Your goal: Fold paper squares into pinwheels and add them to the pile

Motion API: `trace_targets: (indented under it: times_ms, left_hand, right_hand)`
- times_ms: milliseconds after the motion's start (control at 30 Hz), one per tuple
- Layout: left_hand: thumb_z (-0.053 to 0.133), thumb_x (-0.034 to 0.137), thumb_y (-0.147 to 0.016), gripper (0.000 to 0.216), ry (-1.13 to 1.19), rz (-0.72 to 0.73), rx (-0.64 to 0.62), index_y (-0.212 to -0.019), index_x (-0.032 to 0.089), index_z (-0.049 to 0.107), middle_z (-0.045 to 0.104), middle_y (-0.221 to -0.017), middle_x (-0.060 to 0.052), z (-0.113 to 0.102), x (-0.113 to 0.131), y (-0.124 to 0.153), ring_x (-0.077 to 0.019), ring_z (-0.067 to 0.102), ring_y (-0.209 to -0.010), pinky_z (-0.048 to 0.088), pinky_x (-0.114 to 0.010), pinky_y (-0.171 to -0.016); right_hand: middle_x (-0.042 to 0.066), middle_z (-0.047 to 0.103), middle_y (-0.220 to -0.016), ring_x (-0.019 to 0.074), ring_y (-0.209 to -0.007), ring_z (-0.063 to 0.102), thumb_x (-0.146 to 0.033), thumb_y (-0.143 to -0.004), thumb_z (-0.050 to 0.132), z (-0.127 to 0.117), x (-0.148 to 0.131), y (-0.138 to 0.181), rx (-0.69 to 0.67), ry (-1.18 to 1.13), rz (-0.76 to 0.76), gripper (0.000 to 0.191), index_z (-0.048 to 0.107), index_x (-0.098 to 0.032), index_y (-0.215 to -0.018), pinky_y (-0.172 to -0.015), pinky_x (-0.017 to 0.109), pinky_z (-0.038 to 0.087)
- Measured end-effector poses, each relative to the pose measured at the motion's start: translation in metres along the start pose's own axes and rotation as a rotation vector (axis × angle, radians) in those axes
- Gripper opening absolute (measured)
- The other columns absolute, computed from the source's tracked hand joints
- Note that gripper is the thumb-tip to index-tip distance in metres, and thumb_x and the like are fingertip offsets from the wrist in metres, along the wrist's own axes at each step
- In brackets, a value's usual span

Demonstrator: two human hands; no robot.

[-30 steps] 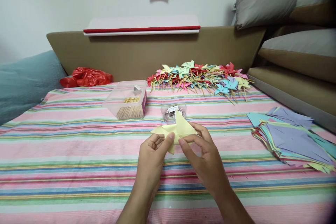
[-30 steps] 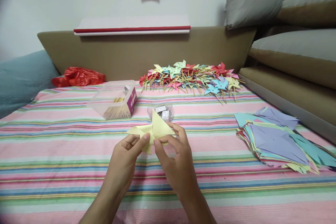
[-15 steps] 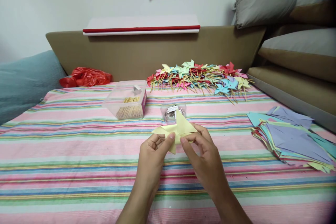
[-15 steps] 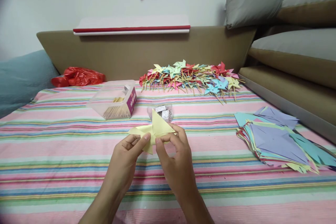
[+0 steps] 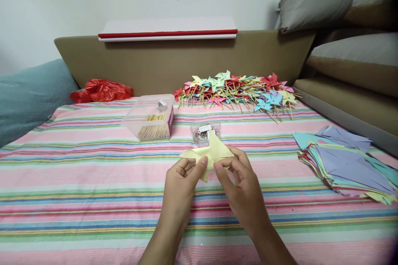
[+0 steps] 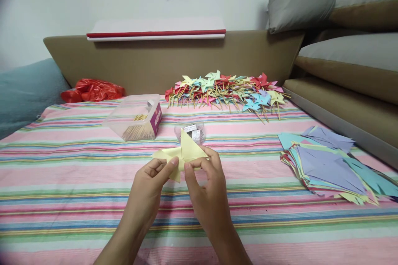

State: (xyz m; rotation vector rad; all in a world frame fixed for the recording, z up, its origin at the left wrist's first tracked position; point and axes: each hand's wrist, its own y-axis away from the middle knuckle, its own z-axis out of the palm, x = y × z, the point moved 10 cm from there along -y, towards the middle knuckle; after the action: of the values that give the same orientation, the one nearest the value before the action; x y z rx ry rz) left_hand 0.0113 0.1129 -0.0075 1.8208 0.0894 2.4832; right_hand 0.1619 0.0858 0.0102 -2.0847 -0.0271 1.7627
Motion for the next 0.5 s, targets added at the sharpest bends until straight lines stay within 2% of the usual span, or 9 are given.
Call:
trace_targets:
  times_ms: [167,233,267,367,433,500]
  left_hand:
    - [0.079,0.038,-0.079,0.025,-0.102,0.035,0.002,-0.073,0.016,0.068,0.063,-0.070,-0.001,0.000,0.007,0.002,-0.0145,0.058,-0.071,0.045,-0.023,-0.065]
    - [0.078,0.039,-0.079,0.026,-0.146,0.058,-0.002,-0.073,0.016,0.067,0.061,-0.068,0.000,0.000,0.010,0.003,-0.0135,0.056,-0.068,0.044,-0.023,-0.063]
    - [0.078,0.039,-0.080,0.026,-0.161,0.066,-0.005,-0.073,0.017,0.067,0.062,-0.068,0.000,0.001,0.012,0.004,-0.0134,0.056,-0.067,0.044,-0.023,-0.063]
    - [0.077,0.040,-0.080,0.025,-0.183,0.066,-0.039,-0.077,0.017,0.069,0.066,-0.072,-0.001,0.003,0.013,0.004,-0.0151,0.059,-0.070,0.045,-0.023,-0.064]
    - [0.076,0.041,-0.080,0.024,-0.197,0.055,-0.075,-0.082,0.018,0.071,0.068,-0.075,-0.002,0.006,0.012,0.004,-0.0161,0.060,-0.071,0.046,-0.024,-0.065]
    - [0.076,0.041,-0.080,0.023,-0.212,0.045,-0.115,-0.085,0.019,0.073,0.068,-0.074,-0.002,0.008,0.010,0.004,-0.0168,0.061,-0.070,0.046,-0.025,-0.064]
  right_hand:
    - [0.010,0.054,-0.126,0.0294,-0.132,0.048,-0.039,-0.089,0.063,0.001,-0.002,0.000,0.006,0.021,-0.019,0.020,0.067,-0.023,-0.077,-0.104,0.044,0.044]
    - [0.011,0.054,-0.128,0.0298,-0.130,0.050,-0.039,-0.086,0.067,-0.002,-0.004,0.000,0.055,-0.006,-0.015,0.016,0.064,-0.023,-0.084,-0.100,0.044,0.048]
    - [0.011,0.055,-0.130,0.0293,-0.127,0.053,-0.040,-0.084,0.070,-0.004,-0.003,0.000,0.089,-0.049,0.003,0.020,0.061,-0.024,-0.092,-0.098,0.044,0.050]
    - [0.011,0.063,-0.120,0.0274,-0.107,0.066,-0.042,-0.079,0.075,-0.009,0.008,0.000,0.142,-0.225,0.134,0.050,0.051,-0.025,-0.119,-0.086,0.043,0.057]
    - [0.012,0.065,-0.117,0.0290,-0.106,0.066,-0.046,-0.077,0.076,-0.009,0.015,-0.002,0.109,-0.259,0.218,0.052,0.057,-0.024,-0.121,-0.079,0.040,0.059]
    - [0.012,0.062,-0.128,0.0313,-0.114,0.063,-0.049,-0.075,0.075,-0.007,0.019,-0.004,0.039,-0.260,0.271,0.043,0.070,-0.022,-0.108,-0.079,0.037,0.060]
